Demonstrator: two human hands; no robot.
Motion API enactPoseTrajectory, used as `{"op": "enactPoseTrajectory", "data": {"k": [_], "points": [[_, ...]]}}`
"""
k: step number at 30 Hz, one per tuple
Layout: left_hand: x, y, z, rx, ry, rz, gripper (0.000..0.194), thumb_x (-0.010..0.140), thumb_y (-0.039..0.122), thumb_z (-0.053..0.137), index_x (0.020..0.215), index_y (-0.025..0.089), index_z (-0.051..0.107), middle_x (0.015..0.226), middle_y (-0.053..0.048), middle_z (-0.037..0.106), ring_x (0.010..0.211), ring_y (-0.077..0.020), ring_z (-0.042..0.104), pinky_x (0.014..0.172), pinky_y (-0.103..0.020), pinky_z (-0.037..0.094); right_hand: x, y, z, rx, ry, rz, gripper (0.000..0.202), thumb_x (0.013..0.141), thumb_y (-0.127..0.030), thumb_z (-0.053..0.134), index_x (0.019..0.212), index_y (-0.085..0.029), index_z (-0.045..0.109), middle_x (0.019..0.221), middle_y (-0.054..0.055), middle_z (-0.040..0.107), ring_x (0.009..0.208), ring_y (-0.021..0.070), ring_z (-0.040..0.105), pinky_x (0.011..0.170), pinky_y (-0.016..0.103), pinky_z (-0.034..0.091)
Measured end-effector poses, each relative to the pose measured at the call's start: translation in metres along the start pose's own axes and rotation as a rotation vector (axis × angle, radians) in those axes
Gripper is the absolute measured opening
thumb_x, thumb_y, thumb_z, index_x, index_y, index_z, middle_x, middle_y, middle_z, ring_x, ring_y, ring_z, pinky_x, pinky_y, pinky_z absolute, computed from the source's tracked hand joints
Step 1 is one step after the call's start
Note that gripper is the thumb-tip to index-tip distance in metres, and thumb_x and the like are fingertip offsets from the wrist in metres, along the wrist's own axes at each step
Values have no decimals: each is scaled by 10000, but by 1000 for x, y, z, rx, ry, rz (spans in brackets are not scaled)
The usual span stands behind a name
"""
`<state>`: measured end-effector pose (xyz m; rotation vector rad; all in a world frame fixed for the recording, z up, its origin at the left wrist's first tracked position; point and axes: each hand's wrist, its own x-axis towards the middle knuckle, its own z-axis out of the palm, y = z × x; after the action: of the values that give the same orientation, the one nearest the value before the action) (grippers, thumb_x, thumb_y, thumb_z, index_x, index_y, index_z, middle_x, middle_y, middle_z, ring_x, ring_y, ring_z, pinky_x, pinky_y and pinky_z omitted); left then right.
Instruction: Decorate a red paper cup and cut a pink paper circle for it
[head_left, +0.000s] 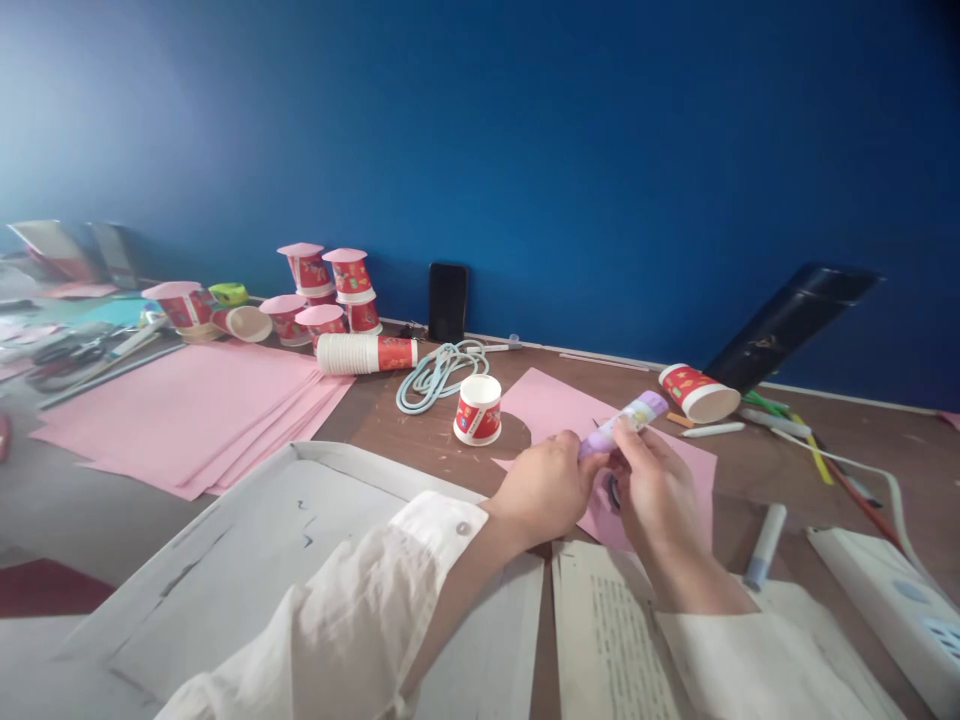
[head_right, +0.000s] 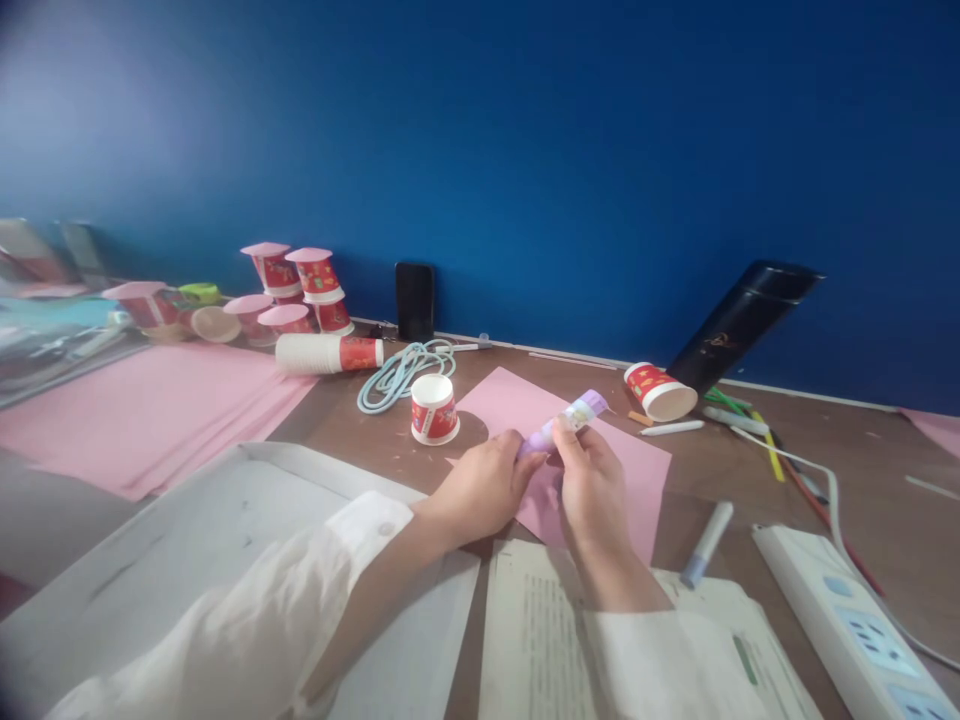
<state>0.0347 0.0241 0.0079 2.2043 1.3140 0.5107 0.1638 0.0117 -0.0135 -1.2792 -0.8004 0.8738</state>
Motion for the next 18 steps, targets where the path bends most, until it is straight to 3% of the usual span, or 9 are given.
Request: {"op": "enactPoseTrajectory", "data": {"k": [4,7,9,11,15,18], "points": [[0,4,-4,-31,12,-10,412,1005,475,285,1029,159,549,983,-122,683,872,-266,678,731,-364,511,3,-12,5,68,10,45,355,743,-518,753,783,-177,663,658,-10,626,520,106,528,462,234,399],[-6,1,0,-35,18,19,413,1008,474,277,1007,164,550,959,-112,678,875,-257,675,740,-356,510,20,-26,-7,231,161,-10,302,696,-393,821,779,-169,637,714,-3,628,585,110,554,501,230,434],[-9,-2,3,-13,28,47,404,1010,466,285,995,162,551,943,-107,673,876,-247,672,746,-346,509,34,-36,-20,291,296,-73,285,763,-410,759,753,-193,575,709,-35,577,587,80,521,511,200,435],[-8,-8,5,32,90,47,395,1004,479,315,1012,159,547,963,-105,668,876,-238,670,740,-333,509,41,-42,-28,338,332,-98,251,829,-420,685,784,-202,570,755,-35,571,618,65,523,567,182,471],[0,-20,-1,202,239,-68,377,995,468,366,1059,144,548,972,-113,668,922,-239,670,737,-311,511,29,-36,-20,404,104,-4,305,715,-390,796,915,-204,659,943,11,633,784,124,614,706,283,572],[4,-27,-8,338,194,-164,369,986,429,403,1069,115,579,991,-140,674,904,-248,684,719,-317,524,18,-30,-16,437,-26,67,337,660,-385,842,911,-238,670,932,-3,637,742,134,594,739,359,604]]}}
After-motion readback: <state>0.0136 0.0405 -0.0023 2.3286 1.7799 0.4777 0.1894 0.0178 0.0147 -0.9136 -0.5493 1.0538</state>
